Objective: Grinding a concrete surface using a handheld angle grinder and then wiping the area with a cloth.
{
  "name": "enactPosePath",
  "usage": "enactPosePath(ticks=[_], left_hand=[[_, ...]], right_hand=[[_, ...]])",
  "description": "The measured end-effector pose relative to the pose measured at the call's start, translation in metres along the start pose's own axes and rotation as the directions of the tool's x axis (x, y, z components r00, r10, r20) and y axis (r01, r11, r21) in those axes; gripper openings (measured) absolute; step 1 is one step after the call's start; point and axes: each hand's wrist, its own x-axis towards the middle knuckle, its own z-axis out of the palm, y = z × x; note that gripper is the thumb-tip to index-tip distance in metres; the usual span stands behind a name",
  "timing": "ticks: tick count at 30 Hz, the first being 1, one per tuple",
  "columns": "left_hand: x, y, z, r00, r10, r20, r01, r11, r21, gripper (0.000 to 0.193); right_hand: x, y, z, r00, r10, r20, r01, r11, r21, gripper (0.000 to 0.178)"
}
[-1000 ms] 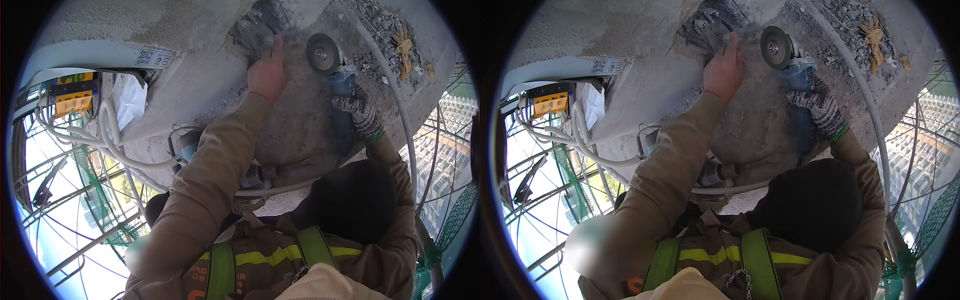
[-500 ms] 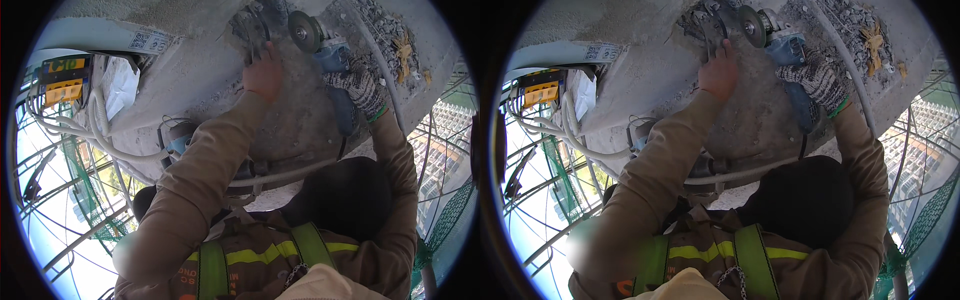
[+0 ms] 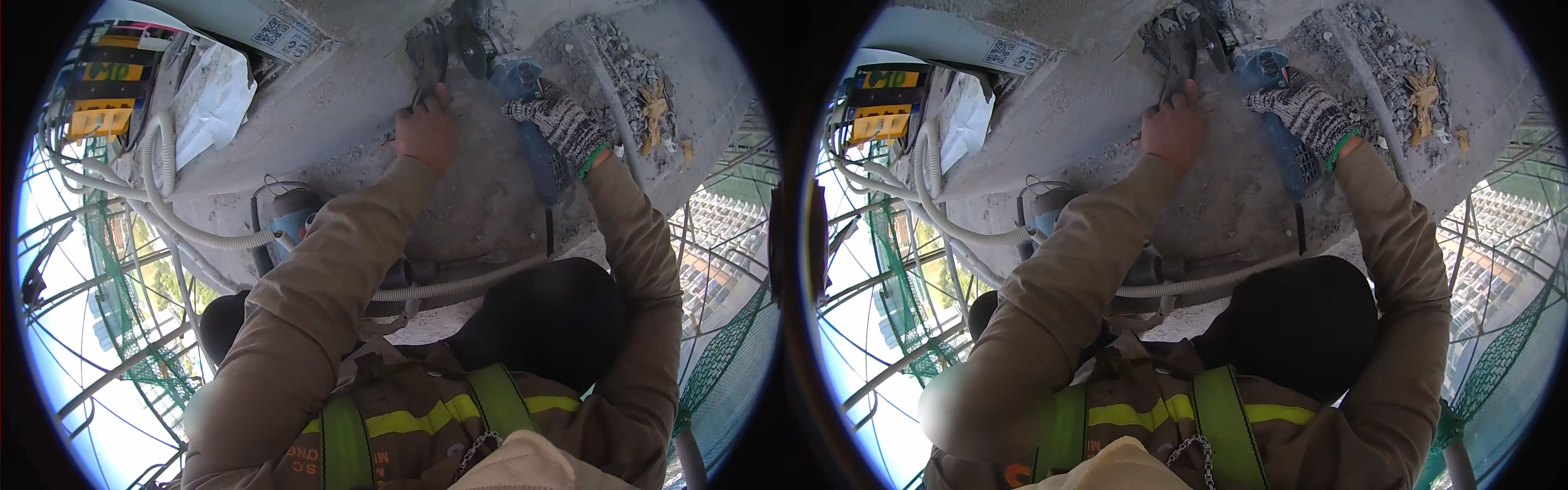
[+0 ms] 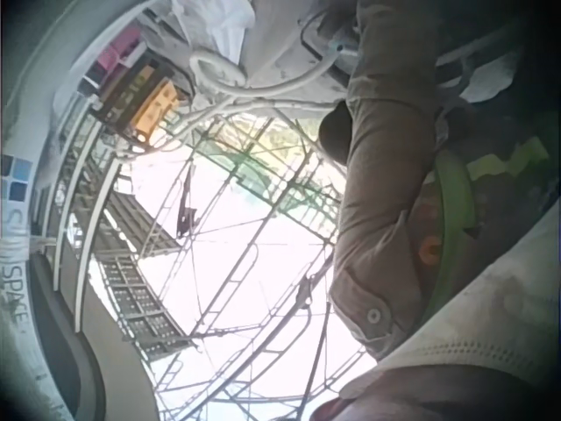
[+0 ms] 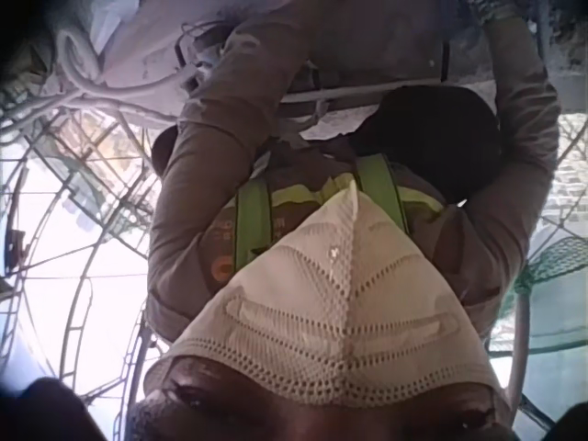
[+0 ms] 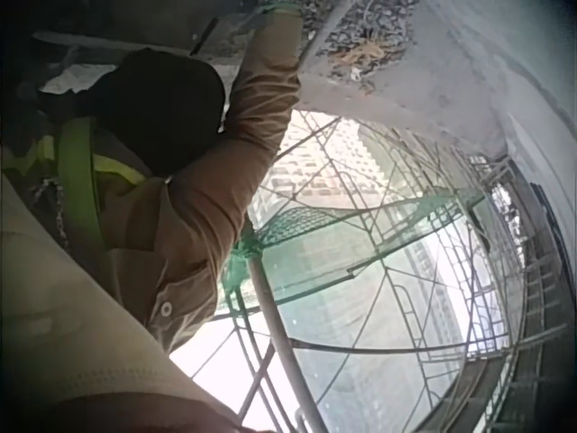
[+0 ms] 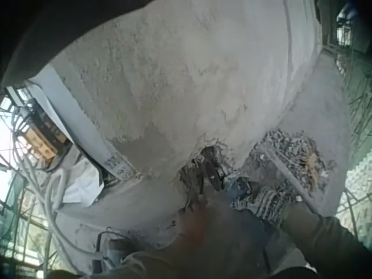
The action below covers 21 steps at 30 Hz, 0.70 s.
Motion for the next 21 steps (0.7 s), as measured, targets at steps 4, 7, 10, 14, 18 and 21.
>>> enactPosePath(ticks=[4,7,10,14,18,21], left_hand=[[-0.008,-0.003,-0.006,0.998,-0.016,0.061,0.019,0.999,-0.043,0.059],[-0.013,-0.005,-0.012,0.994,-0.01,0.105,0.021,0.994,-0.104,0.059],[-0.014,-0.005,-0.014,0.984,0.0,0.176,0.02,0.994,-0.112,0.06],[-0.014,-0.005,-0.012,0.98,-0.003,0.199,0.033,0.989,-0.146,0.067],[-0.016,-0.007,-0.011,0.981,-0.006,0.196,0.038,0.986,-0.161,0.067],[-0.015,-0.008,-0.012,0.981,-0.009,0.193,0.036,0.99,-0.137,0.065]], right_hand=[[0.0,-0.009,0.003,0.992,0.078,0.095,-0.103,0.953,0.287,0.049],[-0.015,-0.004,0.006,0.979,0.178,0.101,-0.204,0.836,0.51,0.039],[-0.04,0.003,0.008,0.923,0.291,0.252,-0.374,0.526,0.764,0.038],[-0.084,0.006,0.009,0.975,0.077,0.208,-0.222,0.272,0.936,0.053],[-0.11,0.003,0.001,0.996,0.006,0.09,-0.087,0.298,0.95,0.056],[-0.112,-0.001,-0.01,1.0,0.024,-0.001,-0.011,0.489,0.872,0.069]])
